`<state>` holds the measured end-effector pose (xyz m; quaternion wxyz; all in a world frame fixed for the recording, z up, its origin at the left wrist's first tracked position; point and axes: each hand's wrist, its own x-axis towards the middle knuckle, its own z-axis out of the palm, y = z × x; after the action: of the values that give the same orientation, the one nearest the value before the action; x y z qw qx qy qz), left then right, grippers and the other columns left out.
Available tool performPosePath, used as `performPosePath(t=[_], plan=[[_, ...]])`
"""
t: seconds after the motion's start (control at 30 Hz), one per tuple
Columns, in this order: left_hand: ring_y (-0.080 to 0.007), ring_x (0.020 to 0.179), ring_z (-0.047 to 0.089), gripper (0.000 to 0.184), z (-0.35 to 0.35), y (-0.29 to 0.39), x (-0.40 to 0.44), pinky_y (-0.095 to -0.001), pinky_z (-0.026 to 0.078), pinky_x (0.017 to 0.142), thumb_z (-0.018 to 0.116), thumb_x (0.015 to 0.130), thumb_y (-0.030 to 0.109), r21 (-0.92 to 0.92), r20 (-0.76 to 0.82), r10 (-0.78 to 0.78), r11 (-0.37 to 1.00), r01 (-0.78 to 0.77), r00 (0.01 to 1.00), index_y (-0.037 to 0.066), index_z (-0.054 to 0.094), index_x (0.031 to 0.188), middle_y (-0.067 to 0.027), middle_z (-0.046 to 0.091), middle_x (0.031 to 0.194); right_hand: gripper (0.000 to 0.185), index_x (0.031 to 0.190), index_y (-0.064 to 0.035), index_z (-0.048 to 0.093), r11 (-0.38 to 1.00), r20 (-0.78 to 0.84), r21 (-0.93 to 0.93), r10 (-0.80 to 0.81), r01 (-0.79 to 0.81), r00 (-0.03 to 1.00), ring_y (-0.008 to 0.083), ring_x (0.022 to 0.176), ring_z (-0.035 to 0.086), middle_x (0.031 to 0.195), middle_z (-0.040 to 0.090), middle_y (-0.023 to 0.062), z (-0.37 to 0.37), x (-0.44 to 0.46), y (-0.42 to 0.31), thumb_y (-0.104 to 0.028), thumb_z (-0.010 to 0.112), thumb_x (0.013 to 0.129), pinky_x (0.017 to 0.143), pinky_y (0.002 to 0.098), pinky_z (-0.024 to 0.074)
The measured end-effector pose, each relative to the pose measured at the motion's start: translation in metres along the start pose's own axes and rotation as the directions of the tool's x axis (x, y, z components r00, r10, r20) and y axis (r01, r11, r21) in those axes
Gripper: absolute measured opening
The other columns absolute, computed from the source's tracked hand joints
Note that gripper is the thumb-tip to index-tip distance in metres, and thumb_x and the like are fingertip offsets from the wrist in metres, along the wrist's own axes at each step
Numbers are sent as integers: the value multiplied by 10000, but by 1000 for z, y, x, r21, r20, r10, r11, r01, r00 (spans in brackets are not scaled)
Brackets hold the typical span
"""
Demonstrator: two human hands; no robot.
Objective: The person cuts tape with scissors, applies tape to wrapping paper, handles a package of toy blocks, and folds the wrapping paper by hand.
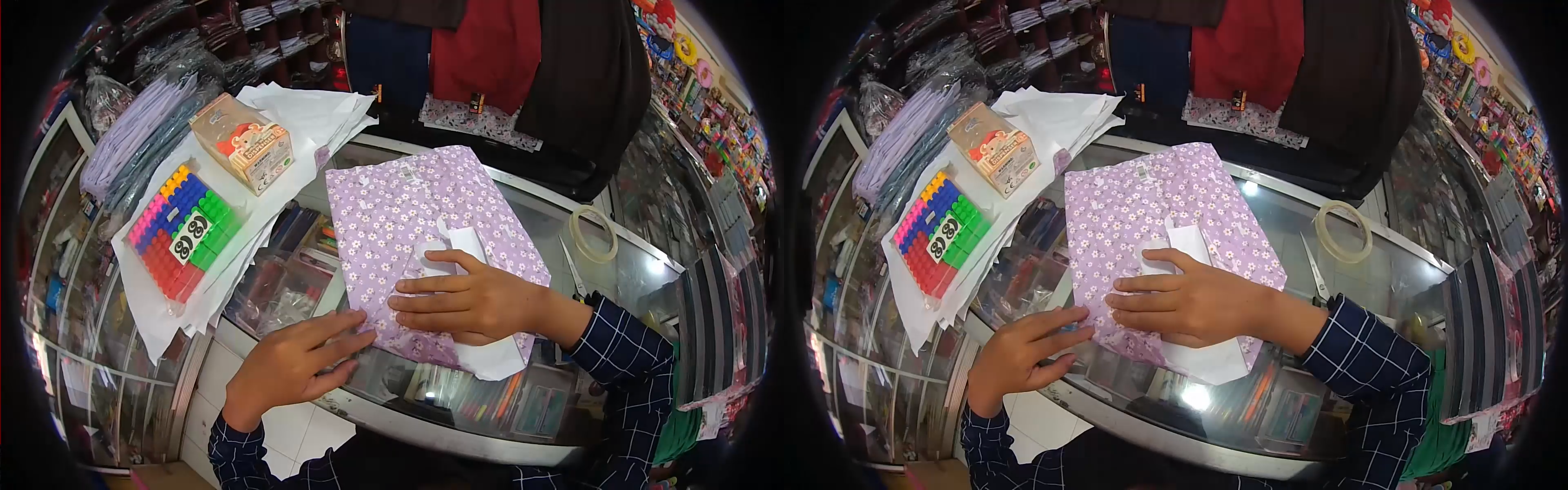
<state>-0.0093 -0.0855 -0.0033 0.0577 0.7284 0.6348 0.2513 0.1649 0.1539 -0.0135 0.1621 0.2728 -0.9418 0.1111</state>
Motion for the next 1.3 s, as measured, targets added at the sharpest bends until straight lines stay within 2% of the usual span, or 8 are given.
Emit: performPosePath(t=[0.27, 0.57, 0.77, 0.87, 0.97, 1.07, 1.1, 1.3], plan=[[-291, 1027, 624, 372, -2, -4, 1, -386, 516, 872, 691, 767, 148, -4, 36, 15, 1000, -15, 999, 144, 685, 1139, -82, 595, 1241, 399, 1186, -78, 626, 999, -25, 1, -35, 35, 999, 233, 1235, 502, 1283, 567, 77, -1, 2, -1, -154, 634, 794, 1057, 507, 334], [-303, 1056, 608, 407, -3, -6, 3, -408, 506, 886, 677, 754, 134, 29, 76, 55, 998, -58, 996, 153, 672, 1161, -95, 574, 1265, 423, 1200, -111, 619, 994, 128, 10, 107, -109, 986, 251, 1303, 439, 1331, 534, 76, -25, -16, -21, -187, 528, 794, 1067, 598, 250], [-315, 1248, 485, 562, -2, 15, 15, -488, 379, 1040, 705, 807, 323, 26, 65, 69, 997, -71, 995, 111, 548, 1303, -131, 460, 1397, 492, 1321, -153, 524, 970, 186, 35, 232, -242, 955, 242, 1364, 373, 1449, 437, 58, -17, -30, -27, -183, 500, 830, 1075, 607, 188], [-319, 1348, 384, 728, 6, 26, 21, -510, 287, 1107, 676, 824, 478, 97, 259, 118, 984, -148, 959, 75, 440, 1381, -154, 390, 1457, 460, 1256, -113, 573, 949, 161, 131, 265, -287, 951, 241, 1393, 348, 1438, 453, 69, -14, -32, -26, -145, 477, 807, 1105, 570, 118], [-337, 1376, 342, 810, 14, 18, 21, -538, 255, 1117, 658, 814, 541, 25, 287, 109, 992, -121, 952, 75, 388, 1419, -168, 348, 1487, 379, 1209, -62, 529, 925, 9, 184, 336, -332, 942, 247, 1256, 481, 1238, 557, 127, -19, -29, -33, -165, 556, 845, 1027, 499, 270], [-361, 1369, 345, 802, 12, 17, 21, -542, 256, 1114, 663, 810, 534, 7, 287, 105, 994, -112, 952, 76, 404, 1415, -183, 332, 1493, 375, 1155, -49, 527, 728, 52, 391, 594, -564, 803, 223, 1003, 590, 1002, 607, 101, -39, -16, -63, -205, 650, 837, 887, 397, 332], [-370, 1367, 345, 800, 11, 17, 22, -542, 256, 1113, 664, 808, 533, 9, 292, 103, 994, -111, 951, 76, 410, 1414, -189, 326, 1495, 466, 1178, -65, 502, 705, -12, 420, 634, -572, 773, 191, 808, 585, 867, 609, 55, -34, -12, -70, -284, 713, 824, 796, 342, 322], [-401, 1372, 322, 729, 8, 17, 25, -534, 260, 1108, 609, 866, 515, 41, 337, 118, 989, -140, 934, 103, 397, 1430, -246, 312, 1481, 440, 1196, -83, 460, 323, 191, 727, 752, -606, 631, 191, 825, 598, 846, 616, 36, -20, -12, -81, -208, 702, 851, 848, 354, 354]])
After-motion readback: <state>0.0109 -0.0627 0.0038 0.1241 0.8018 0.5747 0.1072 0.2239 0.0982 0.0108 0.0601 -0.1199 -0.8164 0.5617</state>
